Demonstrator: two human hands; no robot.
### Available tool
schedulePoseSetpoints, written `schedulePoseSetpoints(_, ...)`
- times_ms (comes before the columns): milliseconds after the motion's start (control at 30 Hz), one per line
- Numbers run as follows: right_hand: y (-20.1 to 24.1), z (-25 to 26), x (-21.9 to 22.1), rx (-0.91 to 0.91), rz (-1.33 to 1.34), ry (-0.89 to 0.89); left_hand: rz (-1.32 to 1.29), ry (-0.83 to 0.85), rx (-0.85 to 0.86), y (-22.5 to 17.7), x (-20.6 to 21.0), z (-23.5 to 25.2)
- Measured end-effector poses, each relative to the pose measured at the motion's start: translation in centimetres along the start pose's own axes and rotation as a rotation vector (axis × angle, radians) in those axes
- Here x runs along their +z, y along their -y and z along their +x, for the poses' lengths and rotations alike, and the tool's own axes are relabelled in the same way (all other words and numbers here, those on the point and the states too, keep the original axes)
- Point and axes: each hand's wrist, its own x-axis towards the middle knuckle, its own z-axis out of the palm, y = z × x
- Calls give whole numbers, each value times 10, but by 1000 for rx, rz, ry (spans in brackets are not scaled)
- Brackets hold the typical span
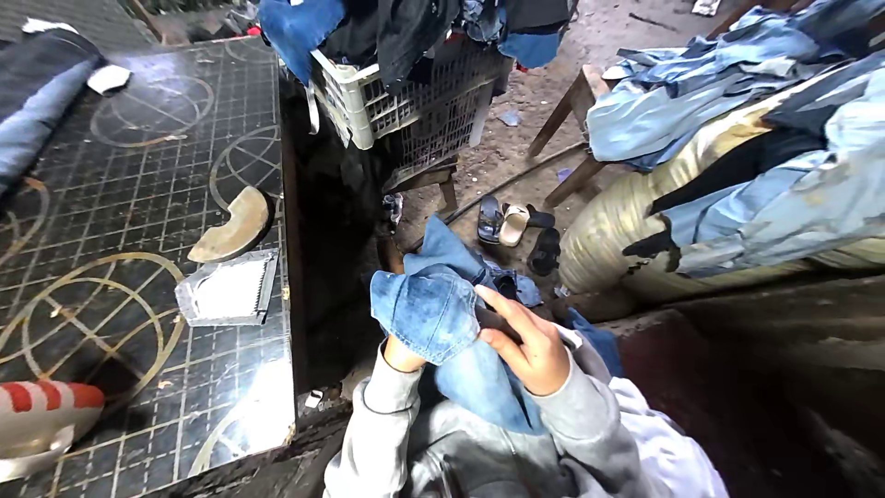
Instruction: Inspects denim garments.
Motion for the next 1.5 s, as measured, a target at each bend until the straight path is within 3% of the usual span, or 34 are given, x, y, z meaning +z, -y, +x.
schedulePoseSetpoints(67,1,1,-2,-6,-40,-18,47,-50,-55,13,-4,-5)
schedulePoseSetpoints(133,3,4,-2,-12,-65,-26,-122,79,139,69,-32,-15)
schedulePoseSetpoints(167,4,5,-2,-11,-64,-30,-160,85,121,75,-34,-18)
schedulePoseSetpoints(300,4,4,-2,-2,-58,-36,487,2,-168,-11,14,1)
schedulePoseSetpoints(367,1,1,-1,-3,-59,-42,394,-70,-156,-10,16,1)
schedulePoseSetpoints(467,-2,0,0,-16,-27,-50,333,-19,-36,2,9,-2)
schedulePoseSetpoints(600,0,3,-3,98,444,24,752,109,8,-5,16,5)
schedulePoseSetpoints(667,6,5,-5,225,675,57,632,9,81,10,13,-1)
schedulePoseSetpoints(767,9,7,-6,306,763,57,390,-61,160,24,15,-4)
schedulePoseSetpoints(900,2,4,-1,92,402,18,356,-74,113,25,13,-3)
schedulePoseSetpoints(1000,-1,1,-1,-1,83,6,200,-50,-45,7,11,2)
schedulePoseSetpoints(1200,-3,-4,-12,-43,0,36,234,-88,-305,-21,11,15)
schedulePoseSetpoints(1333,-2,-1,-8,-54,11,46,17,107,-39,14,-8,6)
schedulePoseSetpoints(1500,-2,0,-2,-58,4,34,-68,130,-52,5,-4,9)
